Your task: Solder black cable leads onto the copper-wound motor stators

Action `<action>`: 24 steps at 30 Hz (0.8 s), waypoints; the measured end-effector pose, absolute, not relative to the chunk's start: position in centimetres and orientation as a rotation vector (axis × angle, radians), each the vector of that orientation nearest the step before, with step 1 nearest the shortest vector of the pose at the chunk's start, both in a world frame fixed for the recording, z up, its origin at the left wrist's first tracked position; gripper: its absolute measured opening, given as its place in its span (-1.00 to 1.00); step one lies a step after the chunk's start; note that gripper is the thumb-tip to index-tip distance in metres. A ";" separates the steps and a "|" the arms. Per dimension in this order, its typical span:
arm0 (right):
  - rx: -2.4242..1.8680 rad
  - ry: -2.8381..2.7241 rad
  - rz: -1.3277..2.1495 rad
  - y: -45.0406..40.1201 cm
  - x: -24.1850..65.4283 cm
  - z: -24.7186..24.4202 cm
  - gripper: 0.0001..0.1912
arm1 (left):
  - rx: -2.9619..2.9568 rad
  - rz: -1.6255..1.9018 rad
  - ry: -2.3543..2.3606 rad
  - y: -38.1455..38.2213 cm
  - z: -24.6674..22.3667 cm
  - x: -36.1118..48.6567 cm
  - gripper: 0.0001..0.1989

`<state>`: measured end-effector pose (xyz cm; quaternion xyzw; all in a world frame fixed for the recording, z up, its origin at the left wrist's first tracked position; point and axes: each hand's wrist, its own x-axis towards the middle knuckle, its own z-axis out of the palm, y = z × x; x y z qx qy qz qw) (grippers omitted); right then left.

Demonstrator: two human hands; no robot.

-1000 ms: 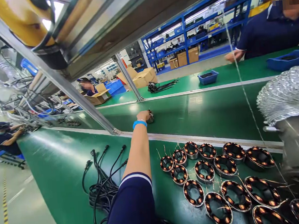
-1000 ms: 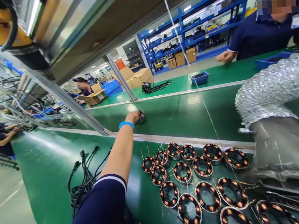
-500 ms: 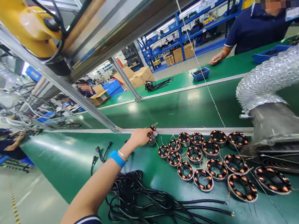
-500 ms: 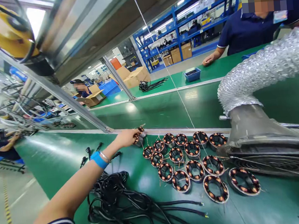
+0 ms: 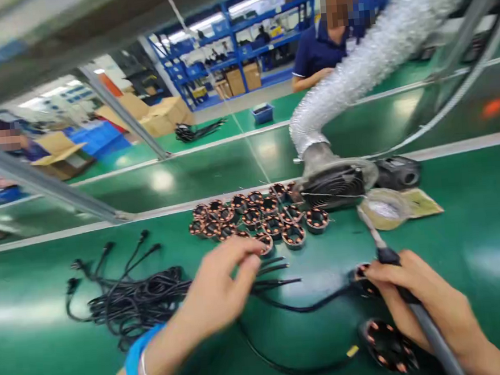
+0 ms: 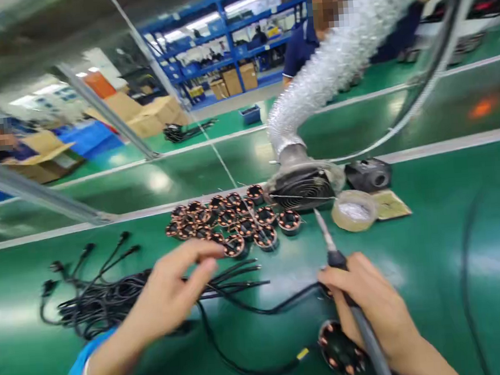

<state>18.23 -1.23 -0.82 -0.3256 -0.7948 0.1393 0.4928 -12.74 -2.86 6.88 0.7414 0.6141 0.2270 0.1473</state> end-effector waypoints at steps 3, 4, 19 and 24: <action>-0.772 -2.001 0.311 -1.1 18.6 -0.3 -0.63 | 2.098 0.573 1.361 -5.5 5.2 -6.1 -0.70; -0.753 -2.017 0.306 -1.0 18.5 0.0 -0.62 | 2.058 0.547 1.328 -5.7 4.7 -4.5 -0.67; -0.668 -1.996 0.267 -0.2 16.8 0.7 -0.79 | 0.888 0.655 1.097 -0.8 2.5 -0.4 -0.61; -0.742 -1.940 0.440 0.1 17.6 0.7 -0.77 | 0.906 0.671 1.074 0.1 2.0 -0.3 -0.72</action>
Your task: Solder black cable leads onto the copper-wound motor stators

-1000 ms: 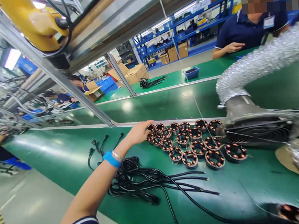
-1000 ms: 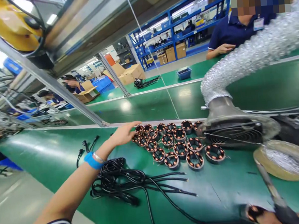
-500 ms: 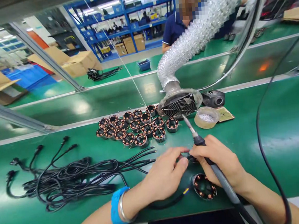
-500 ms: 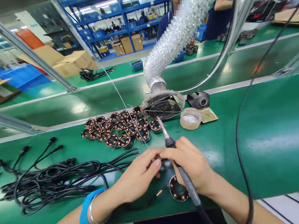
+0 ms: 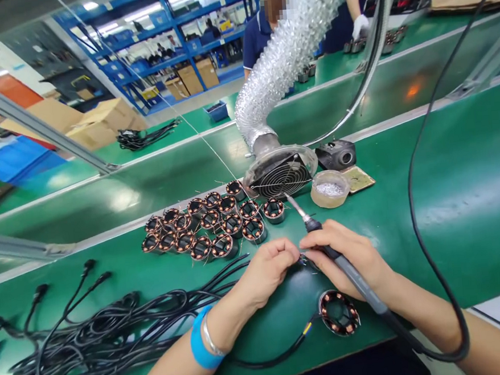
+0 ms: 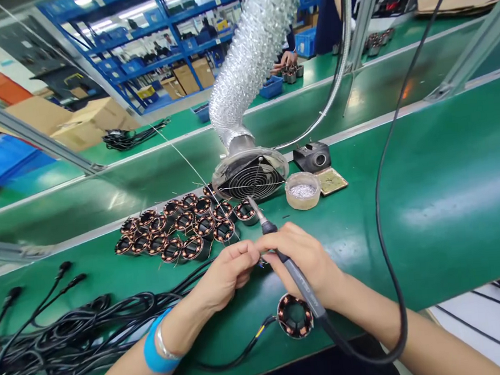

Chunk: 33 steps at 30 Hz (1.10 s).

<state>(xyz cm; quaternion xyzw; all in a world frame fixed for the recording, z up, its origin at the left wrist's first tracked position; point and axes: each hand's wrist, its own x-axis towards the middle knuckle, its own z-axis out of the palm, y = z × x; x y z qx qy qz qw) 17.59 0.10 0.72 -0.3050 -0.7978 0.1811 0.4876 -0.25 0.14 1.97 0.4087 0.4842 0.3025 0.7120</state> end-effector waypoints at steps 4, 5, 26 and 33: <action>-0.866 -1.917 0.420 0.2 18.6 0.3 -0.75 | 0.892 0.699 1.110 0.3 1.4 -0.2 -0.77; -0.899 -1.912 0.419 0.2 18.8 0.2 -0.75 | 0.890 0.704 1.119 0.4 1.3 -0.3 -0.77; -0.658 -2.100 0.517 2.1 18.4 -0.2 -0.74 | 0.960 0.755 1.141 0.3 -0.1 -0.9 -0.82; -1.006 -1.846 0.499 -1.9 20.0 1.8 -0.62 | 1.077 0.771 1.193 0.7 0.0 -1.1 -0.83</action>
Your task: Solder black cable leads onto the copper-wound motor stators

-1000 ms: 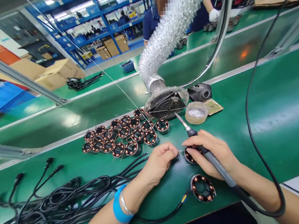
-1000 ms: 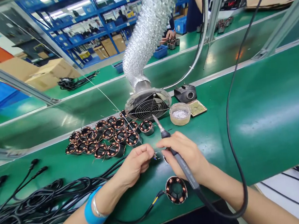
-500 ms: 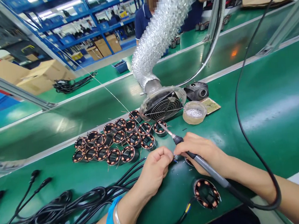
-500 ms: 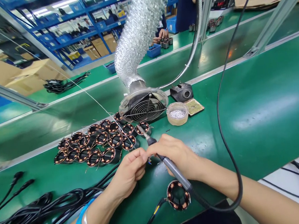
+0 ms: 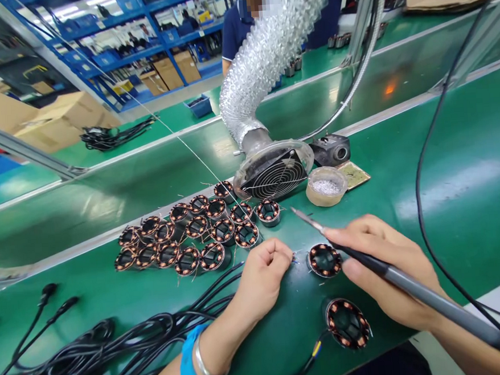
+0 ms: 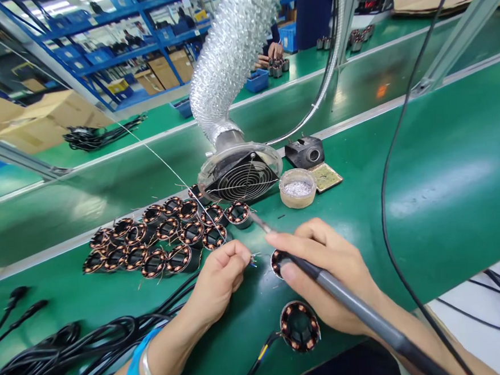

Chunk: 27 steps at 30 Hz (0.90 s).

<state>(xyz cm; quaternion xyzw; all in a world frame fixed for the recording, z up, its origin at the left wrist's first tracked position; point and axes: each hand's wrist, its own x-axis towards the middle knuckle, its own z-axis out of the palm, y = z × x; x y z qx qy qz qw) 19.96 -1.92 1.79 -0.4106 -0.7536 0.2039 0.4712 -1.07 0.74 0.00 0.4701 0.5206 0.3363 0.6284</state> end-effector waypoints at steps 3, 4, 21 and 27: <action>-1.043 -1.721 0.518 -3.3 20.4 2.2 -0.66 | 1.139 0.754 1.209 0.8 0.2 -1.1 -0.84; -1.066 -1.677 0.523 -3.6 20.5 2.2 -0.69 | 1.159 0.748 1.213 0.8 0.2 -1.1 -0.84; -1.166 -1.540 0.537 -2.7 19.8 1.2 -0.83 | 1.331 0.731 1.280 0.7 1.0 -0.8 -0.77; -1.128 -1.564 0.547 -2.6 19.5 1.4 -0.82 | 1.349 0.726 1.295 0.7 0.9 -0.9 -0.77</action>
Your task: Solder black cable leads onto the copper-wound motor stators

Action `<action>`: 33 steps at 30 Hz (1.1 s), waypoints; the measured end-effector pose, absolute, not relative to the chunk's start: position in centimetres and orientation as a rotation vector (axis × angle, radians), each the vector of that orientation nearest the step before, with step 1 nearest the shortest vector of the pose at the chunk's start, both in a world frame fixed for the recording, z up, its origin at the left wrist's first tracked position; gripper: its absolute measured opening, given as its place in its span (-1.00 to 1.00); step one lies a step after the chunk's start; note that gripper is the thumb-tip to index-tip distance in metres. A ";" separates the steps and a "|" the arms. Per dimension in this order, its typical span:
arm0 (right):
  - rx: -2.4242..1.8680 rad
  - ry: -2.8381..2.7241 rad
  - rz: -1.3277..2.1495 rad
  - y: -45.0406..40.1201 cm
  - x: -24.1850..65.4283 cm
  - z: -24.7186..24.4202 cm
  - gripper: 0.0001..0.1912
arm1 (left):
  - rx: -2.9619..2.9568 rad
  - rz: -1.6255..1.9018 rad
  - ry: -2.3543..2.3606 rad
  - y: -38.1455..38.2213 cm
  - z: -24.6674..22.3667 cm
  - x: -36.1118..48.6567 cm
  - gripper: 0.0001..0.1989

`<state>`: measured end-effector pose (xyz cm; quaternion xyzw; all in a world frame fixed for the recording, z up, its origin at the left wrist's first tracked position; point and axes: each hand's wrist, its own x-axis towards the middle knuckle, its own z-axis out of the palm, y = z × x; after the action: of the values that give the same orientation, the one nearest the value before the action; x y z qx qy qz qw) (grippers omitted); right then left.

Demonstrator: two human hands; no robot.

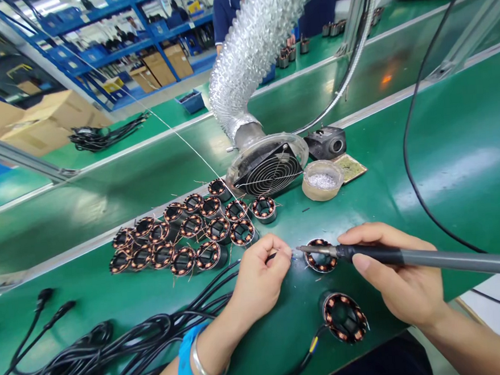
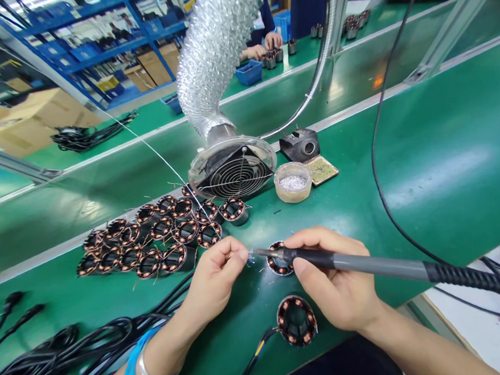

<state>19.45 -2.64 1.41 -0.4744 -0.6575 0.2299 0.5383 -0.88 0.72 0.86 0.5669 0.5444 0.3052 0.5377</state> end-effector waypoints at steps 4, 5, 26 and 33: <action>-1.129 -1.582 0.511 -3.0 19.2 1.7 -0.83 | 1.355 0.729 1.290 0.8 0.9 -0.8 -0.77; -1.127 -1.597 0.494 -3.1 19.2 1.8 -0.83 | 1.356 0.730 1.287 0.7 0.9 -0.8 -0.77; -1.023 -1.666 0.391 -4.1 18.8 2.3 -0.75 | 1.380 0.722 1.309 0.7 1.2 -0.8 -0.78; -1.060 -1.665 0.383 -4.1 19.0 2.7 -0.79 | 1.384 0.724 1.307 0.7 1.2 -0.8 -0.79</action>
<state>18.99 -4.10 2.66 -0.4451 -0.6993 0.1608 0.5357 -0.80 0.73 1.17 0.5782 0.5464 0.3028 0.5247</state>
